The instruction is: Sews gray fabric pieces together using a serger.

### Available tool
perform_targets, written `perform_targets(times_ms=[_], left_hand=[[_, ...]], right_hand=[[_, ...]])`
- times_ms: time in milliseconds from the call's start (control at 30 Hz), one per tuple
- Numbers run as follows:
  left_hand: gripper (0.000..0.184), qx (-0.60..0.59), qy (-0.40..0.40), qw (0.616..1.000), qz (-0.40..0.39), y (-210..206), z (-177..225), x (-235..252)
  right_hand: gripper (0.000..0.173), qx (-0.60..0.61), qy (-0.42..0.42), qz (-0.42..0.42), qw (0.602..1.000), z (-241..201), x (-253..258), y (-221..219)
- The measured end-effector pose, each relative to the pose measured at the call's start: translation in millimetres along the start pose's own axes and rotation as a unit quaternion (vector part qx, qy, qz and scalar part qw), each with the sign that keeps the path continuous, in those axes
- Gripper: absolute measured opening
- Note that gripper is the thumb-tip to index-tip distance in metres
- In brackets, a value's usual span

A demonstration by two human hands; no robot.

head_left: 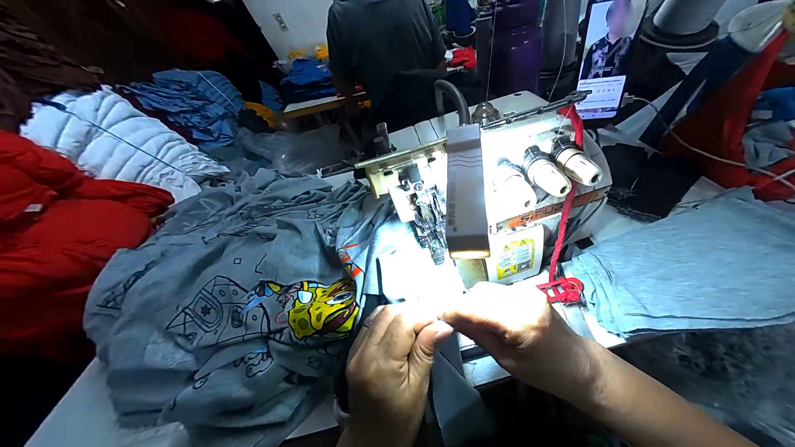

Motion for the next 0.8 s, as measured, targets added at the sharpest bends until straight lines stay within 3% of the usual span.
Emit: perform_targets(times_ms=[67, 100, 200, 400, 667, 800], left_hand=[[0.058, 0.048, -0.013, 0.998, -0.035, -6.4, -3.6, -4.2], [0.055, 0.069, -0.029, 0.996, -0.05, -10.2, -6.2, -6.3], [0.021, 0.111, -0.084, 0.99, -0.036, -12.5, -13.9, -4.3], [0.02, 0.042, -0.128, 0.988, -0.07, 6.2, -27.8, 4.6], [0.026, 0.092, -0.088, 0.985, -0.116, 2.0, -41.1, 37.9], [0.025, 0.086, -0.016, 0.985, -0.149, -4.9, -48.1, 58.1]], right_hand=[[0.017, -0.013, -0.002, 0.004, 1.0, -1.4, 1.9, 1.0], [0.017, -0.021, -0.003, 0.005, 1.0, -2.9, 2.7, 3.3], [0.018, -0.048, 0.007, 0.009, 0.999, -6.9, 0.2, 12.7], [0.018, -0.027, -0.002, -0.024, 0.999, 0.8, -20.6, 15.0], [0.017, -0.127, -0.058, -0.002, 0.99, 21.3, -2.9, -3.0], [0.026, -0.202, -0.117, -0.037, 0.972, 19.0, 2.7, -4.0]])
Point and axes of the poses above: each hand's wrist, its own x-axis towards the middle knuckle, its own y-axis out of the back of the hand, z = x × y, the point moved 2 cm from there along x, towards the middle knuckle, and after that the axes turned 4 degrees about x, right-handed, at the moved point
